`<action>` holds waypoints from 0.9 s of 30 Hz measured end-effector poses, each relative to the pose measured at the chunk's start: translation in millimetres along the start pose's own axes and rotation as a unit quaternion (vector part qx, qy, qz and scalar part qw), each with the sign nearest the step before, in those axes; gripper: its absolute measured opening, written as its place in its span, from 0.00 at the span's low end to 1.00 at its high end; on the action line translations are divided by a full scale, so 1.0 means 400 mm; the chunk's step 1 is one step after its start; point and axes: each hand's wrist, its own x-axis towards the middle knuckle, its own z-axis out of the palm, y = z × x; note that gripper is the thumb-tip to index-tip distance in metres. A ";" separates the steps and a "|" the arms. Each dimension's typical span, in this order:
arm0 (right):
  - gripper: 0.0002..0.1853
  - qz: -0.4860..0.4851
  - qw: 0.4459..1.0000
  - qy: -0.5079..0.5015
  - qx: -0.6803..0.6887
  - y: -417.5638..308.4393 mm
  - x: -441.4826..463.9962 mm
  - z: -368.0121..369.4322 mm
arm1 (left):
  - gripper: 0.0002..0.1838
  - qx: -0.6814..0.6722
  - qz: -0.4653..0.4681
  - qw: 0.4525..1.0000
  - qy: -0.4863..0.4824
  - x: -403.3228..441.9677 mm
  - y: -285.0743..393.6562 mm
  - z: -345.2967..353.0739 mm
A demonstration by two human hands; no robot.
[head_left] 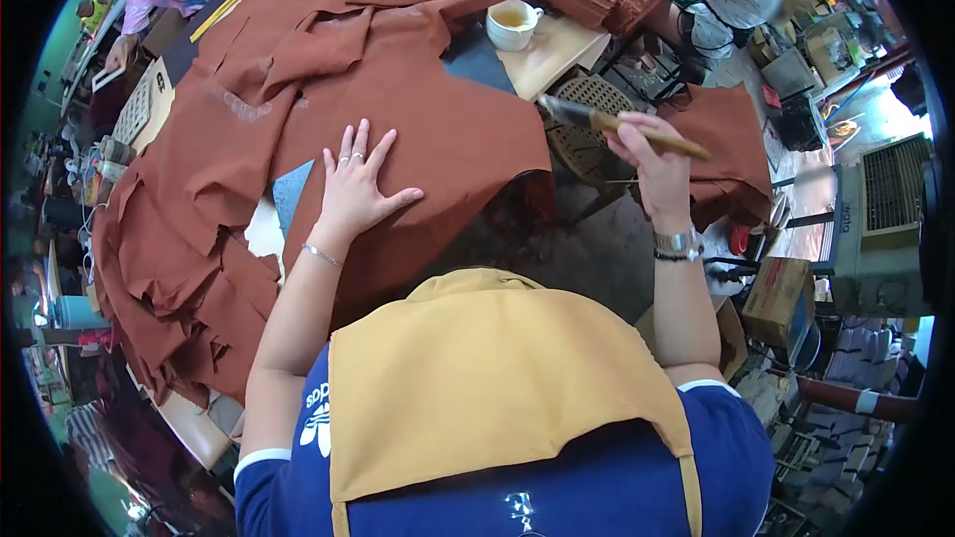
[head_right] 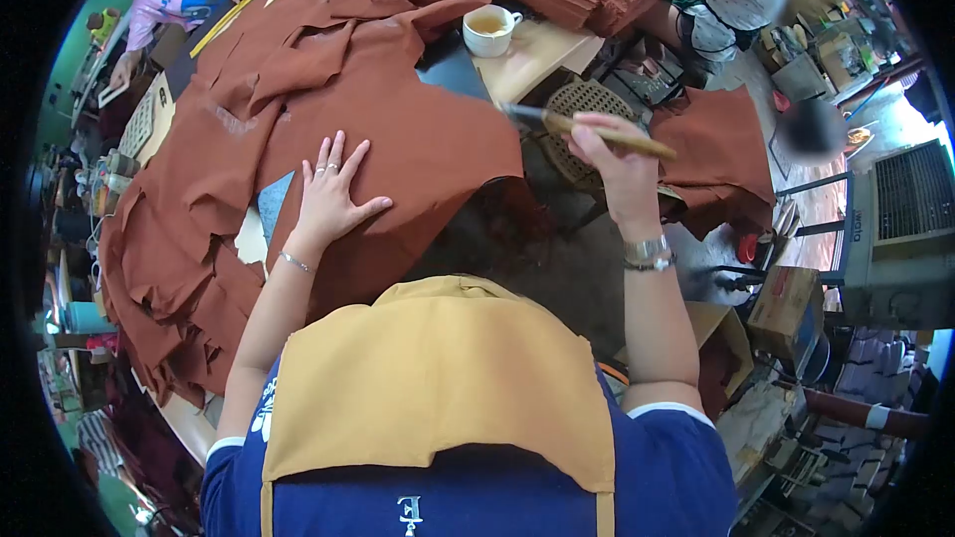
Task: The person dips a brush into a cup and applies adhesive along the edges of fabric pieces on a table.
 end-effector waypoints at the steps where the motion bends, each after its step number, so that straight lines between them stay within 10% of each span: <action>1: 0.09 -0.005 1.000 0.003 -0.031 0.000 -0.025 -0.012 | 0.55 -0.001 0.008 1.000 0.005 0.008 -0.001 0.006; 4: 0.07 -0.068 0.952 -0.033 -0.297 0.012 -0.078 0.001 | 0.55 -0.004 0.018 1.000 -0.001 0.025 0.011 0.012; 10: 0.06 -0.211 0.917 -0.119 -0.317 0.101 -0.089 0.068 | 0.55 -0.007 0.016 1.000 0.004 0.025 0.008 0.018; 27: 0.05 -0.118 0.892 -0.134 -0.416 0.015 -0.042 -0.017 | 0.54 0.014 0.049 0.999 -0.006 0.073 0.004 0.024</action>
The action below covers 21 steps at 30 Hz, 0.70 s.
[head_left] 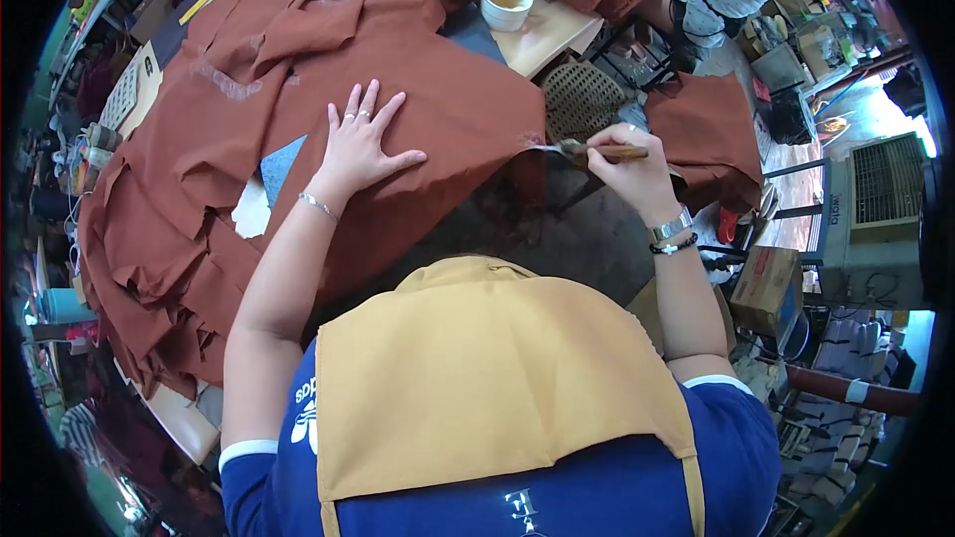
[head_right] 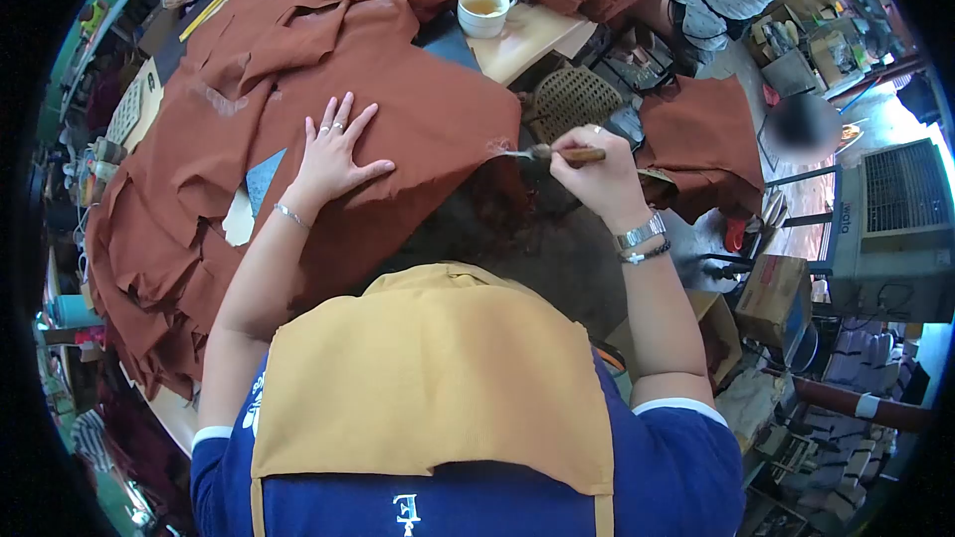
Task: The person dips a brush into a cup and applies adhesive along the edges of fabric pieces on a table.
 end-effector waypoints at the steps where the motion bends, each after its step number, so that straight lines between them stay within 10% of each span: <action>1: 0.06 -0.015 0.999 0.022 0.035 -0.021 0.008 0.009 | 0.55 0.001 0.012 1.000 0.007 0.011 -0.005 0.006; 21: 0.06 -0.048 0.998 -0.038 0.028 0.010 0.004 -0.004 | 0.55 0.055 0.209 0.976 -0.035 0.290 -0.022 -0.003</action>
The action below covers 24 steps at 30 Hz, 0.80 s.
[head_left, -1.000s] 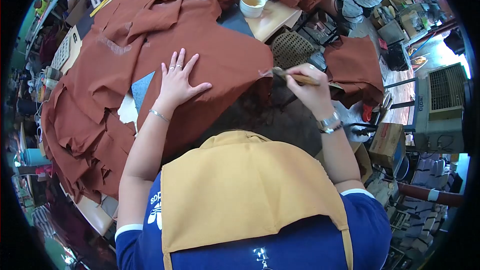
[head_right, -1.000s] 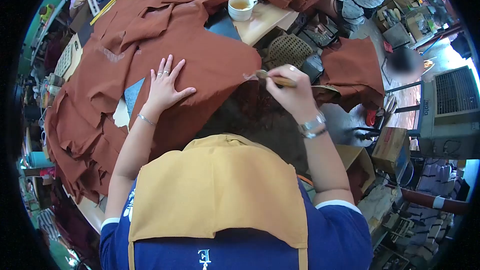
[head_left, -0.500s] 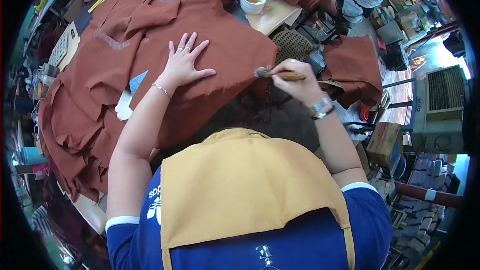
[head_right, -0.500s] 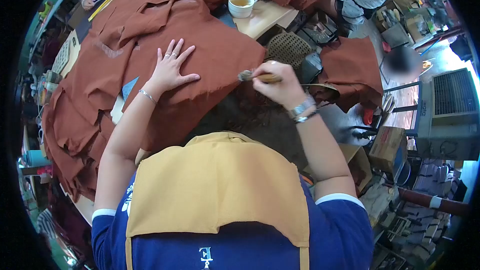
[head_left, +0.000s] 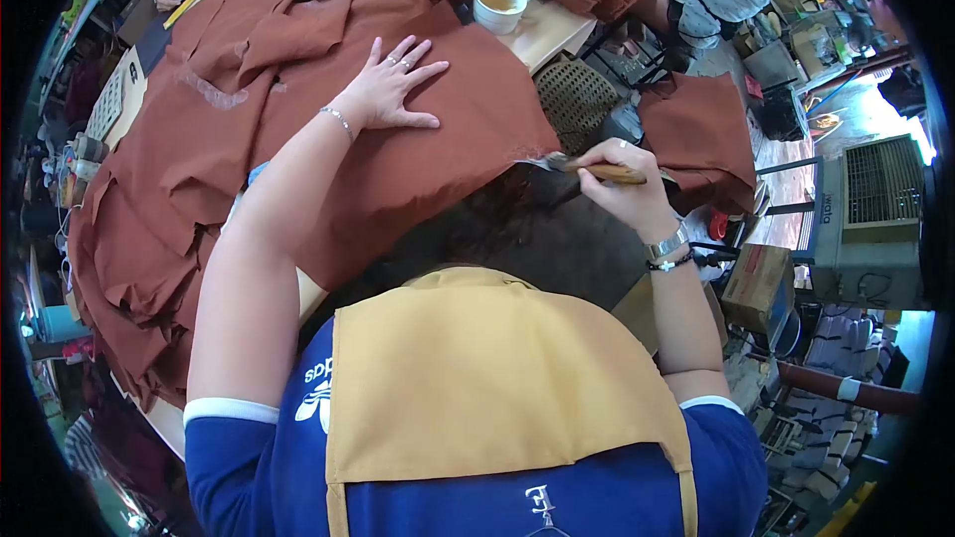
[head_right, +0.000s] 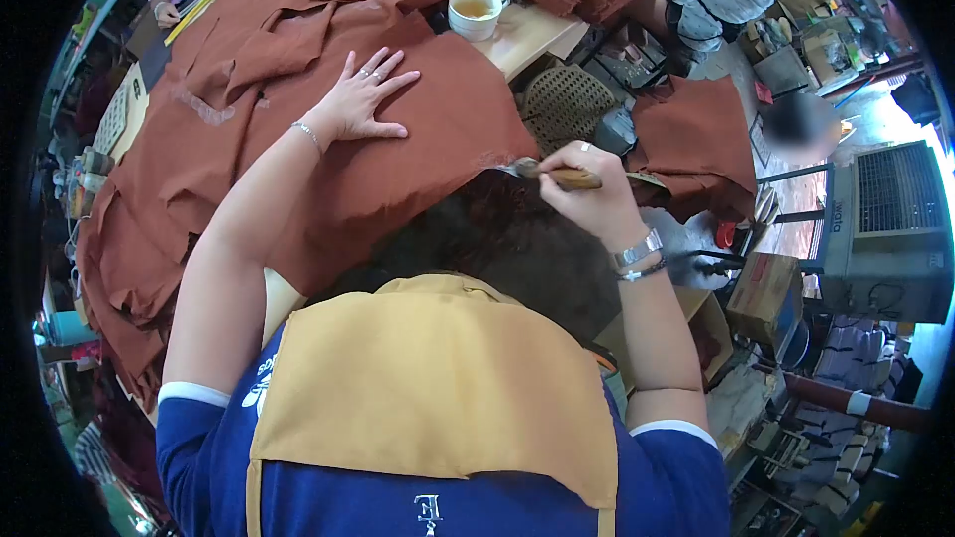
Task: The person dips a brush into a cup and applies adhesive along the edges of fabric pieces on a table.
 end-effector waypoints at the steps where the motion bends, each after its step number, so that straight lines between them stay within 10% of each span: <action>1: 0.06 -0.018 0.999 0.020 0.037 -0.035 0.013 0.025 | 0.55 0.006 0.013 1.000 -0.006 0.014 -0.003 0.001; 14: 0.07 -0.038 0.996 0.031 0.081 -0.085 0.015 0.121 | 0.52 0.064 0.102 0.991 0.049 0.114 -0.018 -0.020; 24: 0.07 -0.011 0.999 0.002 -0.043 -0.029 -0.020 0.075 | 0.47 -0.092 -0.227 0.970 0.004 -0.334 0.150 -0.012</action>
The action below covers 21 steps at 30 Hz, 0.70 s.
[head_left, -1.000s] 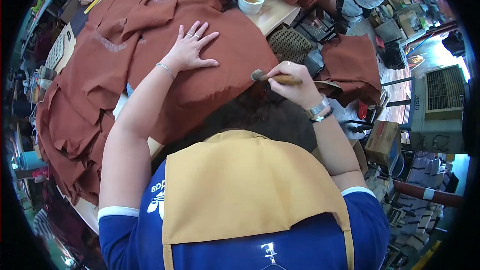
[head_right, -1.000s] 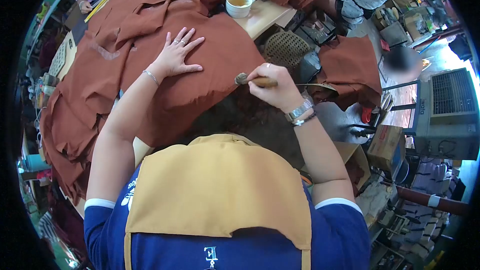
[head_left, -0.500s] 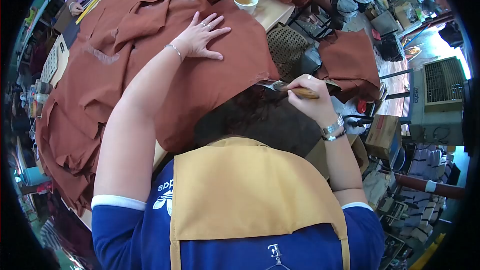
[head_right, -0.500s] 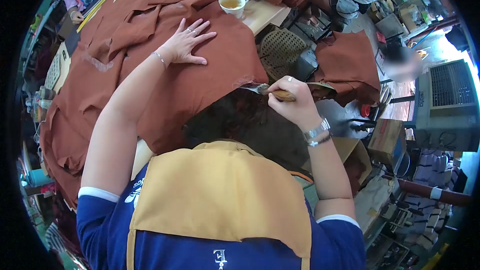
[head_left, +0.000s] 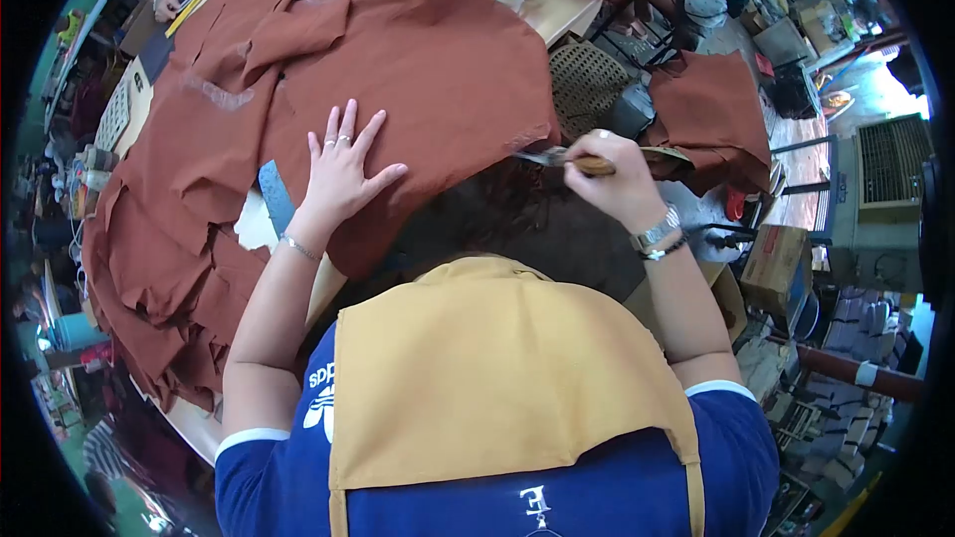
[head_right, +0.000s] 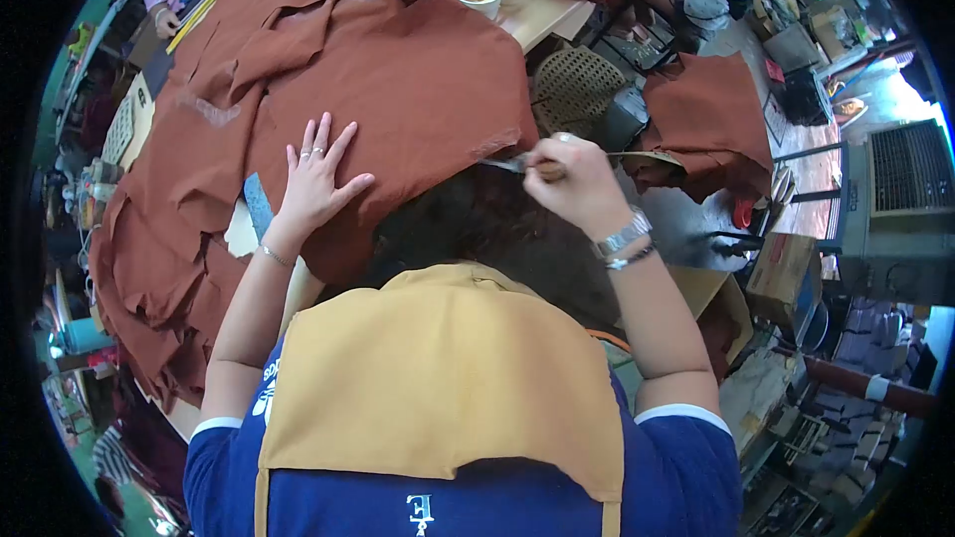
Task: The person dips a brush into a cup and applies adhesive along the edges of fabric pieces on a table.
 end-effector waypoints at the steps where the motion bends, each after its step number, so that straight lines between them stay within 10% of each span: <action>1: 0.07 0.002 1.000 0.018 0.004 -0.002 -0.006 -0.012 | 0.47 0.006 0.005 1.000 0.009 -0.004 -0.001 0.005; 21: 0.05 -0.029 0.998 -0.007 0.050 -0.105 0.034 0.061 | 0.49 -0.001 0.051 0.998 0.032 0.073 -0.036 0.015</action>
